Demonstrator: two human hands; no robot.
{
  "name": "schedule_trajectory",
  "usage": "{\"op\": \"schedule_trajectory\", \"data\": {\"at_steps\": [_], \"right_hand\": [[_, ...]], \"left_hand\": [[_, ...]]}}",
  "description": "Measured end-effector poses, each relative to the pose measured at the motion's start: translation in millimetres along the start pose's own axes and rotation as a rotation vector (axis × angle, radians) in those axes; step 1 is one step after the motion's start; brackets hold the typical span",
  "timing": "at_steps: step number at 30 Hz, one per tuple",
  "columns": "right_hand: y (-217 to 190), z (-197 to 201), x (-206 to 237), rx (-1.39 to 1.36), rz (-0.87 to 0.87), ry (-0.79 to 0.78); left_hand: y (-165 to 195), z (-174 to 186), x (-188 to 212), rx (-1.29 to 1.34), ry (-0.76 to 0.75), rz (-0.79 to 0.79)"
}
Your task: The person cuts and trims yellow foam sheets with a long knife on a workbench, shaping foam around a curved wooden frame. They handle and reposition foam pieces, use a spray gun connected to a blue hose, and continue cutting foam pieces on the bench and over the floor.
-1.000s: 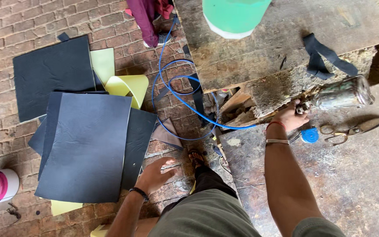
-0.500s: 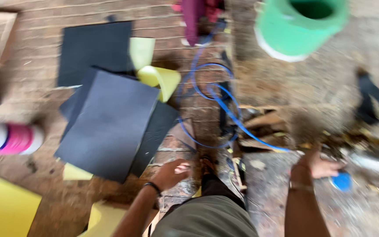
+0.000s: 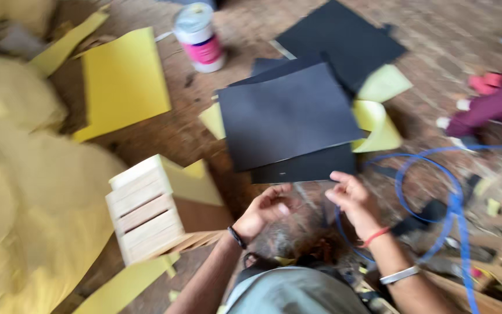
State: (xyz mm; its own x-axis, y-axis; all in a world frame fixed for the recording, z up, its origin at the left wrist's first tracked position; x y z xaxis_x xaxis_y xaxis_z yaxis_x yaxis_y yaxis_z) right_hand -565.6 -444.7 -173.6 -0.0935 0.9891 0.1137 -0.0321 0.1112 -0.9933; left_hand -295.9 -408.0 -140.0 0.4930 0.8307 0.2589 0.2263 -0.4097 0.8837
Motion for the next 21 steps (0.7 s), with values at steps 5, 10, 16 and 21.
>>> {"op": "schedule_trajectory", "data": {"at_steps": [5, 10, 16, 21], "right_hand": [[-53, -125, -34, -1.5, -0.22, -0.46], [-53, -261, -47, -1.347, -0.368, -0.548], [-44, -379, -59, -1.255, -0.597, -0.814], [-37, -442, -66, -1.002, -0.654, -0.943]], "left_hand": [[17, 94, 123, 1.061, 0.06, -0.608], [2, 159, 240, 1.07, 0.306, -0.885], [-21, 180, 319, 1.055, 0.436, -1.19], [-43, 164, 348, 1.028, 0.52, -1.376]]}}
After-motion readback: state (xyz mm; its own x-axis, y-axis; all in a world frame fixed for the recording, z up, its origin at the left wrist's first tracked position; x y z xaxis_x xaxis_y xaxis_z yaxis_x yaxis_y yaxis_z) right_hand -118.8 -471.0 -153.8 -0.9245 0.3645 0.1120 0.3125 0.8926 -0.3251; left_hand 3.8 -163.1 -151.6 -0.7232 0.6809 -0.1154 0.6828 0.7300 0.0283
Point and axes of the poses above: each hand's wrist, its own x-axis away from the middle knuckle, its own z-axis out of the back of the hand, y = z × x, the point moved 1 cm from there along -x, towards the middle knuckle, and after that the axes turned 7 degrees about z, right-handed, at the moved point
